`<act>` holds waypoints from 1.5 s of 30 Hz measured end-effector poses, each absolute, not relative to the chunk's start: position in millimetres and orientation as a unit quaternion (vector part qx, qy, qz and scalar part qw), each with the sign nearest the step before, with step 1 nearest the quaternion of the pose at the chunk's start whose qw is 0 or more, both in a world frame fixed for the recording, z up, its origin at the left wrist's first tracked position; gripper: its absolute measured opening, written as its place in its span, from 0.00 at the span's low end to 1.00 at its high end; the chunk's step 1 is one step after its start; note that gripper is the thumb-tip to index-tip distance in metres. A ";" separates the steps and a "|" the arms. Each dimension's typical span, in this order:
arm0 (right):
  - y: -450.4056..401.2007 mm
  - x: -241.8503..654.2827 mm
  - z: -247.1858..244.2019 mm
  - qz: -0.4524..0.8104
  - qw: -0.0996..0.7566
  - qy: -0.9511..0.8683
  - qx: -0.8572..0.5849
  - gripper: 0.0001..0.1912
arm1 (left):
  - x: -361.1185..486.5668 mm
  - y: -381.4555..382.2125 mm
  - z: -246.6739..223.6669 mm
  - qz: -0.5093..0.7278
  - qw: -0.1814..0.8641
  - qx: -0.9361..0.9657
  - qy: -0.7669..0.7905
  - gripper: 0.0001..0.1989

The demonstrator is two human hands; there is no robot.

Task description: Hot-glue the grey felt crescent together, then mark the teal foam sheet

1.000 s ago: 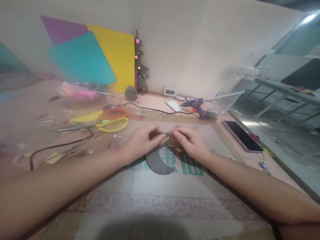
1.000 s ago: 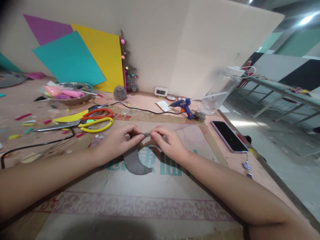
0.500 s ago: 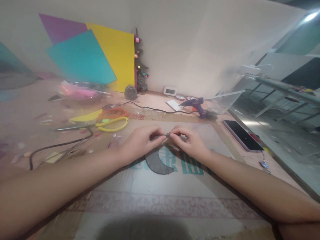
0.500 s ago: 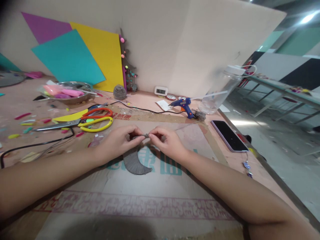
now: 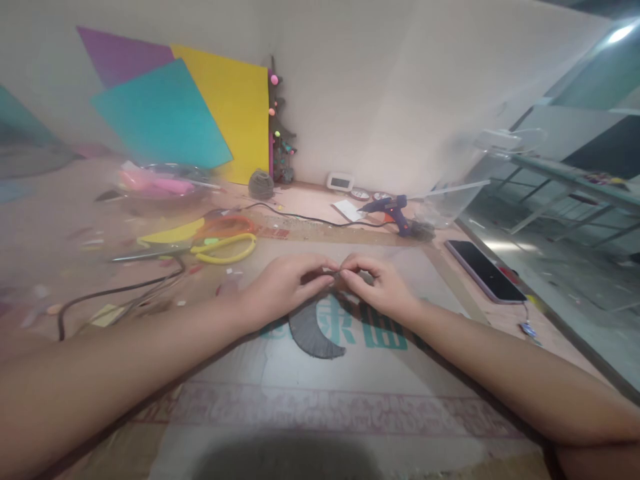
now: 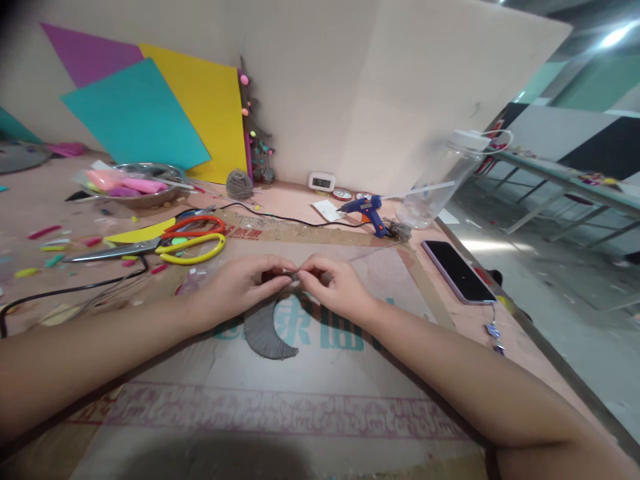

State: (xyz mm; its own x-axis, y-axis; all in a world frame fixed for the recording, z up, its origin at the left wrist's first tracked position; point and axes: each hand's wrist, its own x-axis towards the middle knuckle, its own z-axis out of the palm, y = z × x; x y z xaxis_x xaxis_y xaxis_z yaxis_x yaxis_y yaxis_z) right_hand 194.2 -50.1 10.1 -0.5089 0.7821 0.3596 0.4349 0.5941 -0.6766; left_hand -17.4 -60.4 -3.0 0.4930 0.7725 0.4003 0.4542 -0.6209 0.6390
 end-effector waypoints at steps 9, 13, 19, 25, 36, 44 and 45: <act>-50.7 198.2 10.1 0.309 0.337 -0.817 -0.352 0.20 | -16.7 -63.8 3.8 0.349 0.205 0.844 0.352 0.09; -44.3 197.9 2.4 0.318 0.383 -0.771 -0.398 0.11 | -16.6 -63.2 2.9 0.356 0.227 0.828 0.368 0.09; -38.2 198.4 -3.3 0.361 0.412 -0.722 -0.422 0.07 | -16.8 -54.3 -0.5 0.352 0.278 0.789 0.420 0.12; -38.7 196.0 -1.4 0.335 0.435 -0.715 -0.432 0.06 | -17.6 -50.7 -2.3 0.360 0.286 0.777 0.430 0.13; -32.5 201.0 -6.0 0.178 0.454 -0.800 -0.350 0.09 | -17.1 -51.3 -1.1 0.363 0.289 0.776 0.428 0.12; -38.5 200.6 -3.0 0.161 0.418 -0.820 -0.355 0.14 | -17.4 -50.9 -1.4 0.363 0.281 0.782 0.423 0.13; -39.1 200.4 -2.5 0.158 0.414 -0.826 -0.349 0.14 | -17.3 -50.9 -1.4 0.364 0.280 0.782 0.422 0.13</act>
State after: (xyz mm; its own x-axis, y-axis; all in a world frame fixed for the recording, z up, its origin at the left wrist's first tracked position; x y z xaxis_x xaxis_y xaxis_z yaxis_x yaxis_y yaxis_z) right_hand 200.4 -39.1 -2.5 -0.4133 0.7075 0.5732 0.4452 0.7061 -0.5506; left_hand -17.3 -50.9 -1.4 0.3782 0.8636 0.3334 0.4563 -0.4873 0.7445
